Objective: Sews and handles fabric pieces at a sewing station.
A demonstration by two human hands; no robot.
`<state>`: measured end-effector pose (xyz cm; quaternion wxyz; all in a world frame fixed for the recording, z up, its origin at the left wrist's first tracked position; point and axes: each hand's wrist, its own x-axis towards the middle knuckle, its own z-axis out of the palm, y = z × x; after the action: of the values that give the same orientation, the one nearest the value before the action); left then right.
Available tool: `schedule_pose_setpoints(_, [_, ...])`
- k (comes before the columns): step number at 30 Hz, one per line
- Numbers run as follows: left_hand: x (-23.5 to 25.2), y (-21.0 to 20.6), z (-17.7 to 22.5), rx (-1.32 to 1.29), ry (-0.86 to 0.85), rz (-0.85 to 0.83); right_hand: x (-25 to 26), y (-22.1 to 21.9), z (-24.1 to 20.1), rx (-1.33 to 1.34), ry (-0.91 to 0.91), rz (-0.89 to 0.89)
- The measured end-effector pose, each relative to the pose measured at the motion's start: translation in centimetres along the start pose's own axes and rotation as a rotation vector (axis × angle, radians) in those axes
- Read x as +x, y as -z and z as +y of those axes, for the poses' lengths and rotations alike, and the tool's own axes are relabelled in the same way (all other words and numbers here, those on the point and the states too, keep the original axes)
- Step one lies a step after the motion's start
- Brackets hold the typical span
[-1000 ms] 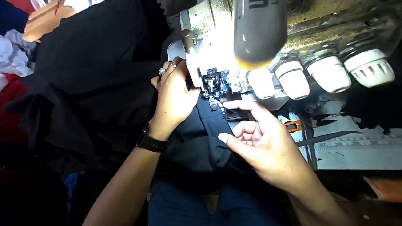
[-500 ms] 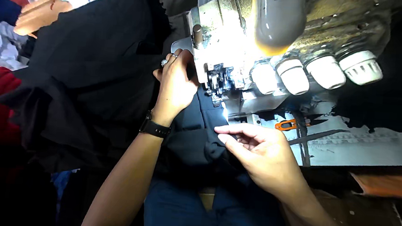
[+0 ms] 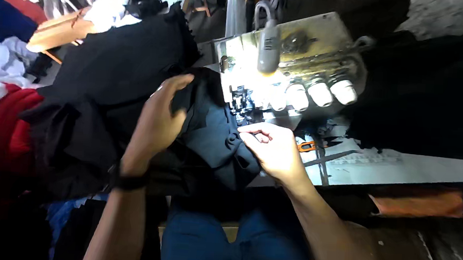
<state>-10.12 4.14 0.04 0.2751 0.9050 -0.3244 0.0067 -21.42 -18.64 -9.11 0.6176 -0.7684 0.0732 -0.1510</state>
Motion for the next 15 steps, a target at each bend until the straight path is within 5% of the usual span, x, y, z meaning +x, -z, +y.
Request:
schedule_pose_setpoints(4, [-6.0,0.4,-1.5,0.056,-0.143,-0.141,0.2,0.2,0.1,-0.084,-0.067,-0.033])
schedule_pose_setpoints(8, [-6.5,-1.5,-2.5,-0.147,-0.290,0.060,-1.7,1.4,-1.9,-0.375,-0.087,-0.031])
schedule_pose_setpoints(12, [-6.0,-0.4,1.0,-0.244,-0.307,0.059,-5.7,2.9,-2.8,-0.539,0.223,0.139])
schedule_pose_setpoints(15, [-5.9,1.7,7.9,-0.381,-0.281,0.077,-4.6,1.2,-2.9,-0.509,0.493,0.142])
